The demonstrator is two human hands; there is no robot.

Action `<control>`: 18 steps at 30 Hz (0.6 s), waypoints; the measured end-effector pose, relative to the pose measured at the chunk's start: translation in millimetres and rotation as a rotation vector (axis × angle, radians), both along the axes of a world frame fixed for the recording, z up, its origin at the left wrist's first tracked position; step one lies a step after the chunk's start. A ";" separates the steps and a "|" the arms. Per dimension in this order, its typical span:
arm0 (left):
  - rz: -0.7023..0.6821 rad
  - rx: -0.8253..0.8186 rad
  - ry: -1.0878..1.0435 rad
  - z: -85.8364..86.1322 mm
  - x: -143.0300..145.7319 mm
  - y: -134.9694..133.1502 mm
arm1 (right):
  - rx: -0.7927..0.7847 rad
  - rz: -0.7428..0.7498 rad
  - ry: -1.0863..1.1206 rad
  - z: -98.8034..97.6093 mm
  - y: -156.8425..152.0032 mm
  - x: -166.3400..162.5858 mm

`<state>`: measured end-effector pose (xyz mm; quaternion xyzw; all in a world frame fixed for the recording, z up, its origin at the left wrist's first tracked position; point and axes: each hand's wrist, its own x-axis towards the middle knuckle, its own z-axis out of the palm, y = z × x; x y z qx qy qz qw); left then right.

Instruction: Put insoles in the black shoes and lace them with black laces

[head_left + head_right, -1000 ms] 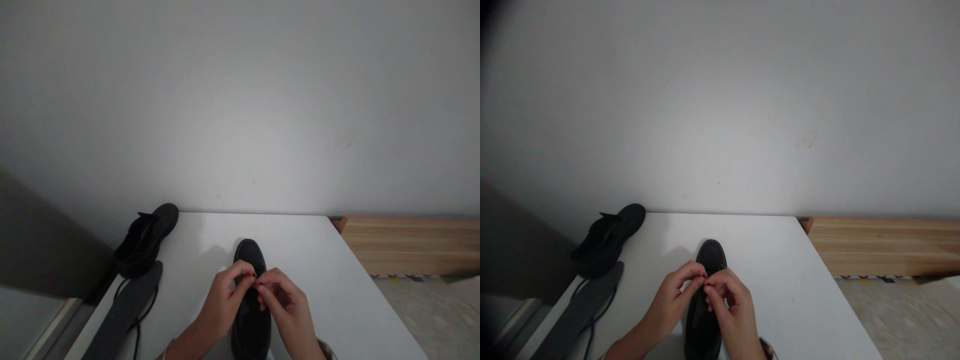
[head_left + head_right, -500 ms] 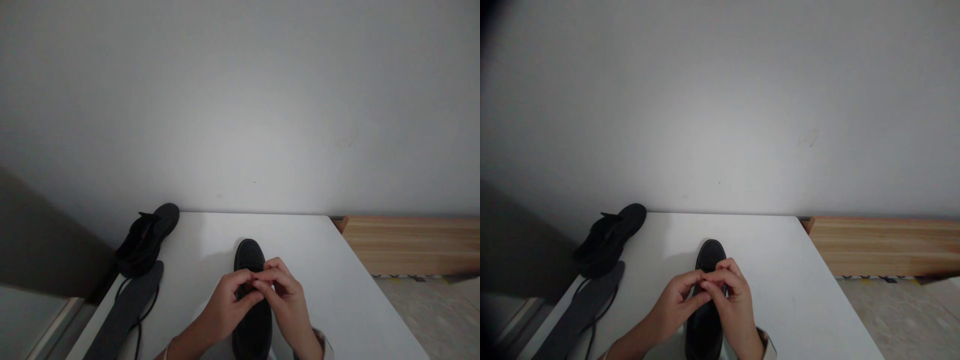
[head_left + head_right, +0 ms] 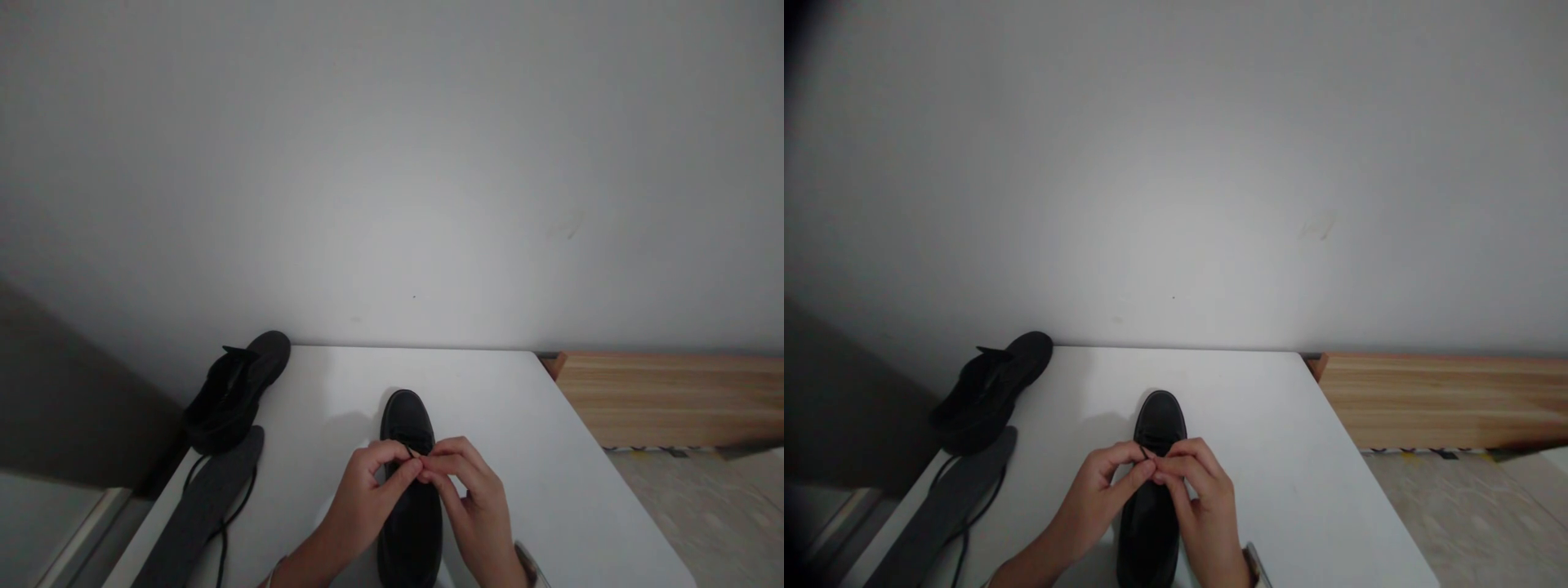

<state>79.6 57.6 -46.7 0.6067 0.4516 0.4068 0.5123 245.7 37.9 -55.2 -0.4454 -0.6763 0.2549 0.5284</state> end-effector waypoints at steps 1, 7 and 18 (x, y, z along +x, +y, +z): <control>0.005 0.003 0.008 -0.1 -0.2 0.5 | 0.005 -0.019 -0.008 -0.2 -0.6 -0.4; -0.005 -0.028 -0.022 -8.6 -4.0 6.4 | 0.005 -0.032 -0.051 -7.9 -5.5 2.7; -0.087 0.769 0.396 -6.3 -4.7 -0.2 | -0.144 0.059 -0.091 -17.0 -7.7 11.3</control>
